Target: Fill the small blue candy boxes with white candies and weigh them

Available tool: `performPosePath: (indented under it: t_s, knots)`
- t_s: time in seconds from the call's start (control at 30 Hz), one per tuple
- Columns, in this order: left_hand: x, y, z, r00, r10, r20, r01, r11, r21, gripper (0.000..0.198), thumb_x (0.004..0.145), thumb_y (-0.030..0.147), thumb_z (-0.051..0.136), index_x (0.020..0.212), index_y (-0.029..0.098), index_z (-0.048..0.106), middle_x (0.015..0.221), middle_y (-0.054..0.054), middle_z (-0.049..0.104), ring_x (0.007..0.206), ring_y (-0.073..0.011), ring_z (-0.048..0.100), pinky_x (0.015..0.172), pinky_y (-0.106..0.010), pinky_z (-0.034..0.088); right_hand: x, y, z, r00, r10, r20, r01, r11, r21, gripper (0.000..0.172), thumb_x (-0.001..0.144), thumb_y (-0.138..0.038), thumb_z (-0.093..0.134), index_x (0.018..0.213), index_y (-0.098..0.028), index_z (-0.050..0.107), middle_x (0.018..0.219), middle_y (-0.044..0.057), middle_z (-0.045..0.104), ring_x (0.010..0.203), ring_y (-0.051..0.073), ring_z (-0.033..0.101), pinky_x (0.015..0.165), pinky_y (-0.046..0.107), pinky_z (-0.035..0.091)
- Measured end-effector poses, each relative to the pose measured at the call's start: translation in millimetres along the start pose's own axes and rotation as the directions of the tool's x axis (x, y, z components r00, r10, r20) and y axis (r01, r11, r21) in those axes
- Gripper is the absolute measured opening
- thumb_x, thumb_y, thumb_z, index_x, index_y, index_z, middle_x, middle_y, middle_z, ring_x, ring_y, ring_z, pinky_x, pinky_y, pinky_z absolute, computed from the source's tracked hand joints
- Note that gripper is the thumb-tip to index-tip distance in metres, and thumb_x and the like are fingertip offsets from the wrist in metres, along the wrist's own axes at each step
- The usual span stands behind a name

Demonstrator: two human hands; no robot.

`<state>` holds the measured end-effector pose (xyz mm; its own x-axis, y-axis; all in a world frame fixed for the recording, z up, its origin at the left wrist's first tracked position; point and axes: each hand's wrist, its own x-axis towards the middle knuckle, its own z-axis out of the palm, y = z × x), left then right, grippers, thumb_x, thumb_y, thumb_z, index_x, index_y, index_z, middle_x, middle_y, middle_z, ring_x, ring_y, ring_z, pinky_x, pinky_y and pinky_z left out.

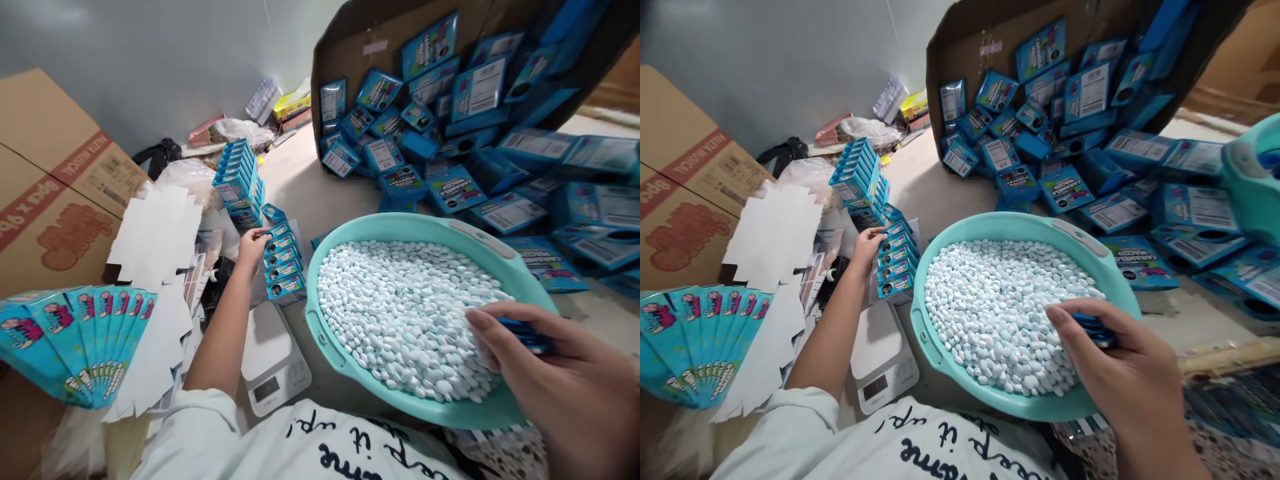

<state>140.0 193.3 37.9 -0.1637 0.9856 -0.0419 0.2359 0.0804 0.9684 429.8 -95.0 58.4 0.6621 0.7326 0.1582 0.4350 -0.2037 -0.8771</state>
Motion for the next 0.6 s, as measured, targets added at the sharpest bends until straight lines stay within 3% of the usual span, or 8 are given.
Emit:
performPosePath:
  t_s: [0.13, 0.17, 0.2, 0.3, 0.37, 0.43, 0.5, 0.6]
  knots:
    - [-60, 40, -4.7, 0.967, 0.234, -0.097, -0.231, 0.972, 0.036, 0.013, 0.076, 0.019, 0.074, 0.087, 0.021, 0.068, 0.100, -0.004, 0.070, 0.113, -0.0248, 0.063, 0.102, -0.034, 0.050, 0, -9, -4, 0.971, -0.181, 0.153, 0.183, 0.983, 0.002, 0.022, 0.084, -0.044, 0.073, 0.078, -0.023, 0.072, 0.078, 0.005, 0.074, 0.071, 0.021, 0.071, 0.066, 0.028, 0.055]
    - [-84, 49, -1.8, 0.953, 0.296, -0.057, -0.294, 0.955, 0.045, 0.009, 0.077, 0.022, 0.075, 0.084, 0.021, 0.069, 0.095, -0.004, 0.070, 0.106, -0.0243, 0.065, 0.099, -0.033, 0.051, 0, -10, -3, 0.941, -0.262, 0.212, 0.264, 0.964, 0.021, 0.019, 0.086, -0.040, 0.071, 0.078, -0.023, 0.071, 0.077, 0.004, 0.074, 0.070, 0.020, 0.071, 0.066, 0.028, 0.055]
    - [-108, 57, 3.4, 0.918, 0.383, 0.100, -0.391, 0.917, 0.079, 0.007, 0.079, 0.025, 0.075, 0.084, 0.022, 0.071, 0.091, -0.004, 0.070, 0.097, -0.0238, 0.066, 0.094, -0.034, 0.052, 1, -10, -2, 0.896, -0.347, 0.279, 0.347, 0.936, 0.049, 0.017, 0.088, -0.037, 0.069, 0.079, -0.024, 0.071, 0.076, 0.003, 0.074, 0.068, 0.019, 0.070, 0.065, 0.027, 0.055]
    - [-178, 70, 30.8, 0.698, 0.382, 0.606, -0.509, 0.859, 0.045, 0.017, 0.085, 0.035, 0.074, 0.097, 0.022, 0.075, 0.091, -0.006, 0.073, 0.077, -0.0198, 0.065, 0.078, -0.033, 0.054, 1, -5, 3, 0.730, -0.506, 0.459, 0.517, 0.848, 0.111, 0.011, 0.093, -0.029, 0.062, 0.088, -0.024, 0.071, 0.077, 0.003, 0.076, 0.065, 0.018, 0.071, 0.060, 0.027, 0.052]
    - [-208, 72, 52.1, 0.526, 0.310, 0.792, -0.511, 0.859, 0.003, 0.033, 0.081, 0.037, 0.079, 0.111, 0.023, 0.074, 0.103, -0.008, 0.074, 0.082, -0.0208, 0.067, 0.077, -0.033, 0.055, 1, -2, 4, 0.672, -0.506, 0.540, 0.539, 0.835, 0.111, 0.015, 0.090, -0.020, 0.057, 0.098, -0.024, 0.070, 0.085, 0.005, 0.078, 0.071, 0.020, 0.073, 0.059, 0.027, 0.051]
    - [-223, 69, 68.8, 0.432, 0.260, 0.863, -0.481, 0.877, -0.023, 0.044, 0.076, 0.034, 0.083, 0.118, 0.023, 0.073, 0.110, -0.009, 0.073, 0.090, -0.0230, 0.068, 0.078, -0.033, 0.057, 0, 0, 3, 0.664, -0.479, 0.574, 0.517, 0.849, 0.110, 0.027, 0.084, -0.013, 0.054, 0.105, -0.023, 0.067, 0.092, 0.006, 0.079, 0.077, 0.022, 0.075, 0.060, 0.027, 0.052]
    - [-228, 65, 78.3, 0.431, 0.229, 0.873, -0.416, 0.909, -0.034, 0.048, 0.073, 0.031, 0.085, 0.119, 0.023, 0.074, 0.114, -0.009, 0.073, 0.096, -0.0247, 0.069, 0.080, -0.033, 0.058, -3, 0, 1, 0.683, -0.454, 0.572, 0.492, 0.865, 0.100, 0.031, 0.082, -0.012, 0.054, 0.108, -0.023, 0.066, 0.095, 0.007, 0.080, 0.080, 0.023, 0.076, 0.062, 0.027, 0.053]
    - [-226, 58, 81.7, 0.510, 0.182, 0.841, -0.297, 0.955, -0.027, 0.047, 0.071, 0.027, 0.085, 0.118, 0.026, 0.076, 0.118, -0.007, 0.076, 0.104, -0.0267, 0.070, 0.083, -0.033, 0.059, -7, -1, -1, 0.712, -0.451, 0.539, 0.519, 0.855, 0.030, 0.026, 0.085, -0.014, 0.057, 0.108, -0.021, 0.067, 0.092, 0.007, 0.079, 0.078, 0.024, 0.075, 0.064, 0.029, 0.053]
